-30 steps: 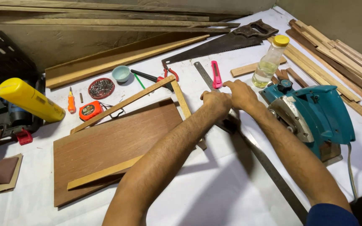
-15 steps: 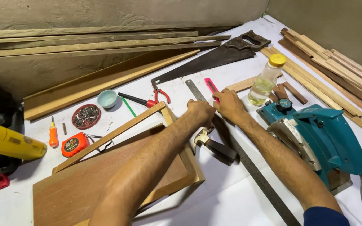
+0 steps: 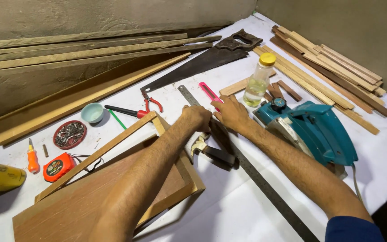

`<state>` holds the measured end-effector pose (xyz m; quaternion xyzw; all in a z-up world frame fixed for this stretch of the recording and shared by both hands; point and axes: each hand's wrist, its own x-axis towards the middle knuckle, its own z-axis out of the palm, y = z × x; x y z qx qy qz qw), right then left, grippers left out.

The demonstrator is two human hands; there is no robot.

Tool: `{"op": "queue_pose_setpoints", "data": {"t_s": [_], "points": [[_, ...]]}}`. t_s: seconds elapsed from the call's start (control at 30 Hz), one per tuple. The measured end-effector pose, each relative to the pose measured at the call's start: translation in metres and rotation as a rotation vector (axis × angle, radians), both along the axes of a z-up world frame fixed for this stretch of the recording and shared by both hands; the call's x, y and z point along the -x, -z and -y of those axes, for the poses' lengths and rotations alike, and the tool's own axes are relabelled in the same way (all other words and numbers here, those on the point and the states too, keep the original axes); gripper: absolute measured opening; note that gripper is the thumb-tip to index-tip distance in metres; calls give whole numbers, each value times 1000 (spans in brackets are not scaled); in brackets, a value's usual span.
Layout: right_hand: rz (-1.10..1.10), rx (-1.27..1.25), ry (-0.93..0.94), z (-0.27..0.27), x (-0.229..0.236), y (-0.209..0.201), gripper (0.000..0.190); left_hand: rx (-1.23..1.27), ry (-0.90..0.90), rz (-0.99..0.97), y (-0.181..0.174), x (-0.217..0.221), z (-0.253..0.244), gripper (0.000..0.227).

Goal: The person assembles a rectangular wooden frame on a work table. They align thin wood strips against a wooden board, position nails, and hammer the strips to fasten the frame corners, repositioning pieces between strikes.

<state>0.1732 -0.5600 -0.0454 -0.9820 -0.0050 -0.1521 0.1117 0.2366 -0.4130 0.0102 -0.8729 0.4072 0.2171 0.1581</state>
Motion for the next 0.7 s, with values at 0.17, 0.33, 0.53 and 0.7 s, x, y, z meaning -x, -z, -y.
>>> {"op": "queue_pose_setpoints", "data": {"t_s": [0.17,0.33,0.53,0.7], "points": [[-176,68,-4,-6,50,-34,49,95,41,7,-16,32,-4,50],[-394,116,-5,-18,115,-54,46,152,100,13,-20,85,-12,53],[-627,-8,117,-37,182,-39,29,-11,208,19,-5,140,-16,42],[-374,-11,15,-28,196,-13,30,131,273,243,35,147,-11,34]]}}
